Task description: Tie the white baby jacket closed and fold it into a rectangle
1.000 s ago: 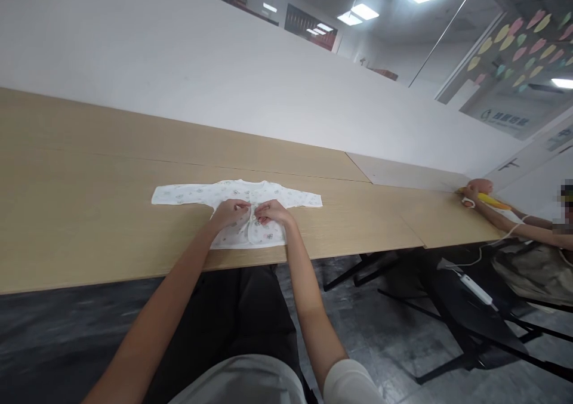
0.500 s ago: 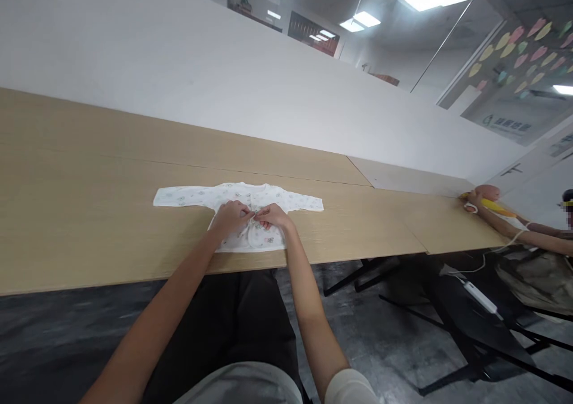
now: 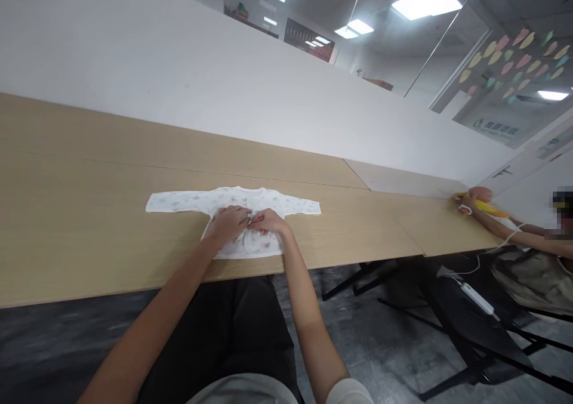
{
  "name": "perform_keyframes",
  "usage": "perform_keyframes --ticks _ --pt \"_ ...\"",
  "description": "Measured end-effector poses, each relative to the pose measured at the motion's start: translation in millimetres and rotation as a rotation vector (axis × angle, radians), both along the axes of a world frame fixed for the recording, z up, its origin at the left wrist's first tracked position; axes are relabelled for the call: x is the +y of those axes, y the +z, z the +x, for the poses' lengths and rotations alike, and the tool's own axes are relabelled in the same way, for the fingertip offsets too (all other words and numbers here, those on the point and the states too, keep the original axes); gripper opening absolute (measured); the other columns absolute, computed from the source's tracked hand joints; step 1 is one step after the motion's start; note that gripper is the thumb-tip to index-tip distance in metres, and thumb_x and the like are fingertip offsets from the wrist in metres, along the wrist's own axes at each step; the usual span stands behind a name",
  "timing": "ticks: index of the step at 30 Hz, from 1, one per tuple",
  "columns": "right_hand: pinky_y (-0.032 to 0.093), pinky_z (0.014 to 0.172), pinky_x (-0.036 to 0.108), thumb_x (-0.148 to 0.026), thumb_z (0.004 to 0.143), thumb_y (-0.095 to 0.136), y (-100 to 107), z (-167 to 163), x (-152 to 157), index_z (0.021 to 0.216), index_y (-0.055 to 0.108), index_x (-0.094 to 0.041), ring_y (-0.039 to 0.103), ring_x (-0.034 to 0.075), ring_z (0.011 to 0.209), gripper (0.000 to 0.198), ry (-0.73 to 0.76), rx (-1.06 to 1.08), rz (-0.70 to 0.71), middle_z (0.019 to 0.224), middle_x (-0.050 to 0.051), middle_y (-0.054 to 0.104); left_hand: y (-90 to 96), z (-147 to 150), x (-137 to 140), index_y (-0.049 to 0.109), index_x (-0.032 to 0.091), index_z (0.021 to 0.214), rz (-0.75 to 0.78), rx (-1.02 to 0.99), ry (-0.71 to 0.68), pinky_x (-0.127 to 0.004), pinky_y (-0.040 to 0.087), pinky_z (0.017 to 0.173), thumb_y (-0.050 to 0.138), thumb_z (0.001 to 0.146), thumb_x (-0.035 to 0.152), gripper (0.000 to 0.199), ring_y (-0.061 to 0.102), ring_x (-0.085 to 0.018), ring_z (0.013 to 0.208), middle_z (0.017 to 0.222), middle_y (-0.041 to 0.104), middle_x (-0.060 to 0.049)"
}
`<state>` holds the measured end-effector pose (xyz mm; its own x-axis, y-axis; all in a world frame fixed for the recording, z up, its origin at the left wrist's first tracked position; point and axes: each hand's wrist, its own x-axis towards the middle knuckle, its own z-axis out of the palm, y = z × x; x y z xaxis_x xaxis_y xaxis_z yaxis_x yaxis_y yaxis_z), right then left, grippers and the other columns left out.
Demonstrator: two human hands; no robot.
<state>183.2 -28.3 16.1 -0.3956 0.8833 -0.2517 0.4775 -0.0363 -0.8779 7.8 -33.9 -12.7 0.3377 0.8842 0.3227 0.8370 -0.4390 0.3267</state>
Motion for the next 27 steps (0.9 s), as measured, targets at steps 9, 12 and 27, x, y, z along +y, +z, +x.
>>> perform_keyframes --ticks 9,12,27 --pt "0.042 0.048 0.019 -0.023 0.071 0.081 1.2 -0.4 -3.6 0.074 0.063 -0.017 0.051 0.007 0.046 0.019 0.039 -0.115 0.087 0.056 -0.006 0.057 -4.2 0.7 6.3 0.070 0.022 0.113 -0.048 -0.084 -0.099 -0.041 0.039 0.105 0.042 0.090 0.030 0.037 0.056 -0.027 0.122 0.126 0.067 -0.010" --pt "0.046 0.060 0.022 -0.028 0.072 0.082 3.3 -4.0 -19.8 0.093 0.066 -0.018 0.061 0.012 0.062 0.029 -0.017 -0.282 0.290 0.071 -0.002 0.064 -1.9 -1.2 2.8 0.070 0.024 0.113 -0.051 -0.059 -0.029 -0.042 0.038 0.106 0.044 0.091 0.029 0.035 0.056 -0.027 0.124 0.128 0.066 -0.009" --pt "0.043 0.101 0.040 -0.026 0.097 0.051 -23.8 -13.9 -118.6 0.125 0.064 -0.019 0.055 0.028 0.121 0.031 0.045 -0.684 0.826 0.129 0.013 0.062 -11.5 -6.1 -2.2 0.053 0.022 0.140 -0.044 0.155 -0.010 -0.056 0.028 0.113 0.038 0.095 0.034 0.049 0.037 -0.032 0.142 0.152 0.043 -0.014"
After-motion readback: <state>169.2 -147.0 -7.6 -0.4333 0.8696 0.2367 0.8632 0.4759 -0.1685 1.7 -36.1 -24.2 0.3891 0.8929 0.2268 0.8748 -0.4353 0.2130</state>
